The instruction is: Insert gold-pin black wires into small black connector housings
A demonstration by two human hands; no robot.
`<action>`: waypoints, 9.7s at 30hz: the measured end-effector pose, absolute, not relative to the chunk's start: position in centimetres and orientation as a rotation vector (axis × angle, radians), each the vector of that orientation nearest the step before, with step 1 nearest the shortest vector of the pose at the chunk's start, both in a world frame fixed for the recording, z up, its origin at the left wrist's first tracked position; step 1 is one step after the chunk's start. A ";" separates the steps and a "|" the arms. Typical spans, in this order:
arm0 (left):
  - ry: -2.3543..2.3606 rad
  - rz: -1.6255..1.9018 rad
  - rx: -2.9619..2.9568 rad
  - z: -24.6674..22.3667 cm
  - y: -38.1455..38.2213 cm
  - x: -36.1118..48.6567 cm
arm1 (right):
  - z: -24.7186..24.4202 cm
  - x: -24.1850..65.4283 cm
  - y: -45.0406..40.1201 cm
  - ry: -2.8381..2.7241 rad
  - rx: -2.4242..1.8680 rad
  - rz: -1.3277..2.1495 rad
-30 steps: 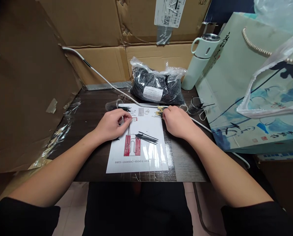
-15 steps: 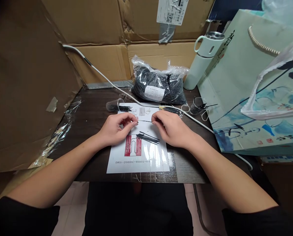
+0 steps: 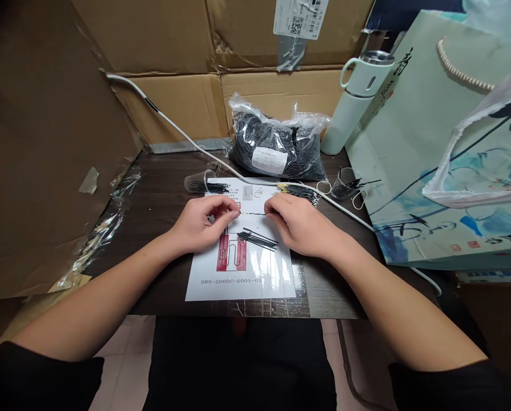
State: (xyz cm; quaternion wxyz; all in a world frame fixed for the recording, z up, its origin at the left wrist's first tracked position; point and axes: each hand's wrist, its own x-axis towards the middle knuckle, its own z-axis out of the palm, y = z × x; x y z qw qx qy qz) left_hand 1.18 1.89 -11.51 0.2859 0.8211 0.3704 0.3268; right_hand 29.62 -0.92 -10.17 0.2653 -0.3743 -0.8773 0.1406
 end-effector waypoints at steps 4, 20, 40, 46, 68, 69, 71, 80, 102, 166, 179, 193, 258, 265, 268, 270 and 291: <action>0.959 0.845 2.248 -11.5 1.8 1.2 | -10.0 29.5 -1.1 -2.381 -1.000 0.361; 0.889 0.807 2.320 -11.4 1.5 1.3 | -10.0 28.2 -1.8 -2.222 -1.108 0.532; 0.858 0.814 2.320 -11.7 1.6 1.2 | -10.4 28.2 -1.6 -2.206 -1.116 0.554; 0.851 0.827 2.322 -11.7 1.7 1.3 | -10.3 28.2 -1.5 -2.208 -1.110 0.560; 0.889 0.827 2.312 -11.3 1.7 1.0 | -10.4 28.4 -1.6 -2.200 -1.111 0.542; 0.906 0.824 2.318 -11.1 1.8 0.8 | -10.5 28.4 -1.5 -2.202 -1.114 0.534; 0.942 0.786 2.370 -10.7 2.1 0.3 | -10.7 28.5 -1.4 -2.215 -1.119 0.512; 1.188 0.445 2.573 -9.2 3.7 -2.0 | -11.4 28.7 -1.4 -2.410 -1.136 0.592; 1.226 0.291 2.541 -9.4 5.0 -3.4 | -11.0 32.4 0.6 -2.414 -1.512 0.157; 0.819 0.837 2.225 -11.0 1.0 1.6 | -10.4 27.9 -1.6 -2.263 -1.085 0.618; 1.627 0.127 2.439 -8.3 3.2 -1.1 | -11.8 28.6 -1.1 -2.454 -1.234 0.472; 1.528 0.050 2.387 -7.9 2.9 -1.1 | -10.2 29.8 -0.9 -2.558 -1.144 0.486; 0.876 0.711 2.092 -10.9 0.8 2.0 | -10.4 27.5 -2.4 -2.124 -1.046 0.834; 0.847 0.730 2.130 -11.0 0.6 2.2 | -10.9 27.1 -2.3 -2.082 -1.005 0.896; 0.845 0.738 2.135 -11.1 0.5 2.2 | -11.2 27.1 -2.2 -2.076 -0.988 0.909; 0.844 0.738 2.137 -11.1 0.5 2.1 | -11.4 27.2 -2.2 -2.072 -0.981 0.914; 1.114 0.444 2.463 -8.7 2.6 -0.7 | -12.0 27.6 -1.4 -2.228 -1.140 0.586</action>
